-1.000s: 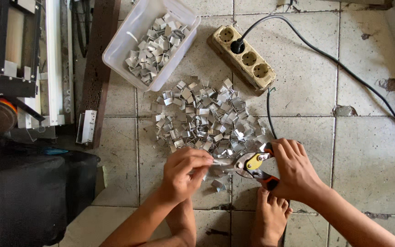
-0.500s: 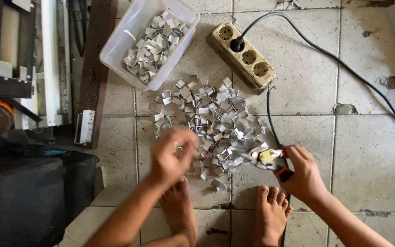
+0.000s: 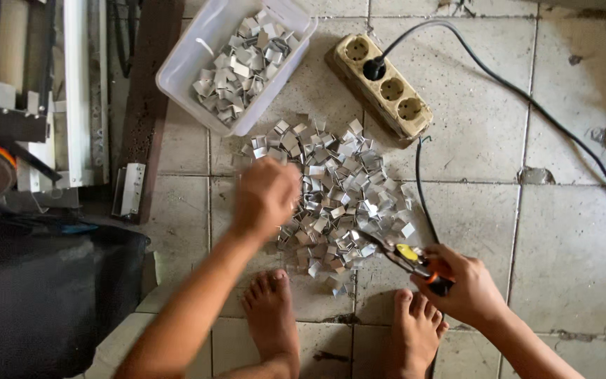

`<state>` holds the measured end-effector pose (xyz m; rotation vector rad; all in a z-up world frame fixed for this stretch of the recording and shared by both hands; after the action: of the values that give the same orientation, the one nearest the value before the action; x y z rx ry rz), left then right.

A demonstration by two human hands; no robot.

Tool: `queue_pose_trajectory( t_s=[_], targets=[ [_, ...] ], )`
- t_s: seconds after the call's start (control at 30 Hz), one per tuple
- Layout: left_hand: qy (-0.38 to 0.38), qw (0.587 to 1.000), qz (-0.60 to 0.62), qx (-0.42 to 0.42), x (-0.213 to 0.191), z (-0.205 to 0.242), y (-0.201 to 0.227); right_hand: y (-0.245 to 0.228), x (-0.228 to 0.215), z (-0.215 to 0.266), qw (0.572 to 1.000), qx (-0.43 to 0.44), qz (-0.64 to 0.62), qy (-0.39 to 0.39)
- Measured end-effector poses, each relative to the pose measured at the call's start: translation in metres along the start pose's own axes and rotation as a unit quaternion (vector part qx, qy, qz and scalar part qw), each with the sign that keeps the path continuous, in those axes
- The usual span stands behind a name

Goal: The person sits on the floor and uses pliers to cut small metal pieces from a pile, placing the cut pieces into a nearby plastic container.

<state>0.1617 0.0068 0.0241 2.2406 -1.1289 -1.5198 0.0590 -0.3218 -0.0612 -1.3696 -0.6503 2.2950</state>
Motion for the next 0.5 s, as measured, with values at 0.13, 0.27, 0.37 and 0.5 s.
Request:
queue_pose_trajectory(
  t_s=[0.13, 0.27, 0.37, 0.5],
  targets=[
    [-0.096, 0.994, -0.048, -0.023, 0.056, 0.060, -0.007, 0.001, 0.029, 0.003, 0.996, 0.037, 0.001, -0.083],
    [-0.159, 0.980, -0.067, -0.095, 0.076, 0.065, -0.024, -0.015, 0.036, 0.005, 0.993, -0.015, -0.008, -0.116],
    [-0.183, 0.974, -0.076, -0.112, 0.082, 0.064, -0.030, -0.019, 0.033, 0.005, 0.993, -0.012, -0.013, -0.117],
    [-0.078, 0.996, -0.049, -0.019, 0.064, 0.058, -0.007, 0.005, 0.029, -0.001, 0.996, 0.022, -0.018, -0.080]
  ],
)
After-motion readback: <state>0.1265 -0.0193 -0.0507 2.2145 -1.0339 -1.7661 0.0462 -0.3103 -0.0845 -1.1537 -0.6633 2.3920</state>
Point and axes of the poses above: each hand's wrist, its own z-axis away from the middle knuckle, its own x-axis out of the palm, y = z × x, the point moved 10 cm from there along -z, towards the middle knuckle, and after that the axes turned 1 degree about y, right-handed, at the moved point
